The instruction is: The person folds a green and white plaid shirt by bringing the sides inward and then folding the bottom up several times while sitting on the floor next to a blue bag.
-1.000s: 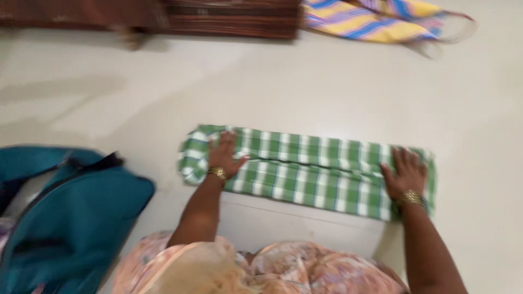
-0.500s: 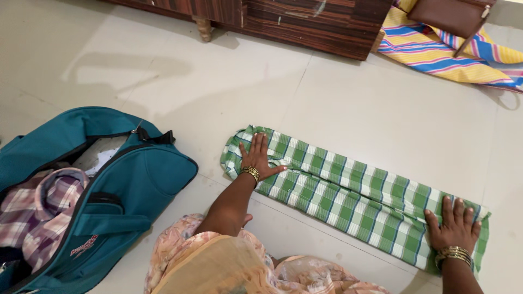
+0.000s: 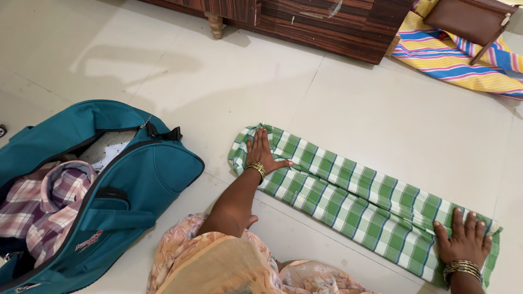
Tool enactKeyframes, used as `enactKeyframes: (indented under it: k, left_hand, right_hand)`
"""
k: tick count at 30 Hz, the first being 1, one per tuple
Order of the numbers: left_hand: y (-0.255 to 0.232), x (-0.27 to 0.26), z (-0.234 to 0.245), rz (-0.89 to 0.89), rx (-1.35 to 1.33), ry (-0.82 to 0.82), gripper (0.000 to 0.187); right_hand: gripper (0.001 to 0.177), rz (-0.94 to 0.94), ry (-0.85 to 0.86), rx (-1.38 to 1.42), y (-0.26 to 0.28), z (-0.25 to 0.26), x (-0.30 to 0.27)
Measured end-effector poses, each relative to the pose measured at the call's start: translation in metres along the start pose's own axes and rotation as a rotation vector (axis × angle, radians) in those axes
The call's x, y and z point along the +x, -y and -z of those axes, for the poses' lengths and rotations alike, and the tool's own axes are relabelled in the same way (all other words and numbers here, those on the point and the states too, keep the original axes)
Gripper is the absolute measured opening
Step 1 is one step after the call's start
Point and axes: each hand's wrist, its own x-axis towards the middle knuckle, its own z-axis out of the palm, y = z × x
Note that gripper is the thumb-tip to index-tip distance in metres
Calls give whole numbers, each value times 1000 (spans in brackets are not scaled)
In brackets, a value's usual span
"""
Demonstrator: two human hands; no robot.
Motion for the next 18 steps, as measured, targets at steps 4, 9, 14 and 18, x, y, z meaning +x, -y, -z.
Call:
enactKeyframes:
  k: [4, 9, 14, 18]
  left_hand:
    - [0, 4, 2, -25, 4, -27, 160]
    - [-3, 2, 11, 14, 50, 39, 159]
    - [-2, 1, 9, 1, 72, 56, 159]
    - [3, 5, 3, -22, 122, 35, 155]
  right_hand:
    - [85, -1, -8, 0, 0, 0, 0]
    - [85, 14, -41, -17, 1, 1, 1]
    - [86, 10, -36, -23, -6, -1, -2]
    - [81, -11, 33, 31, -14, -5, -7]
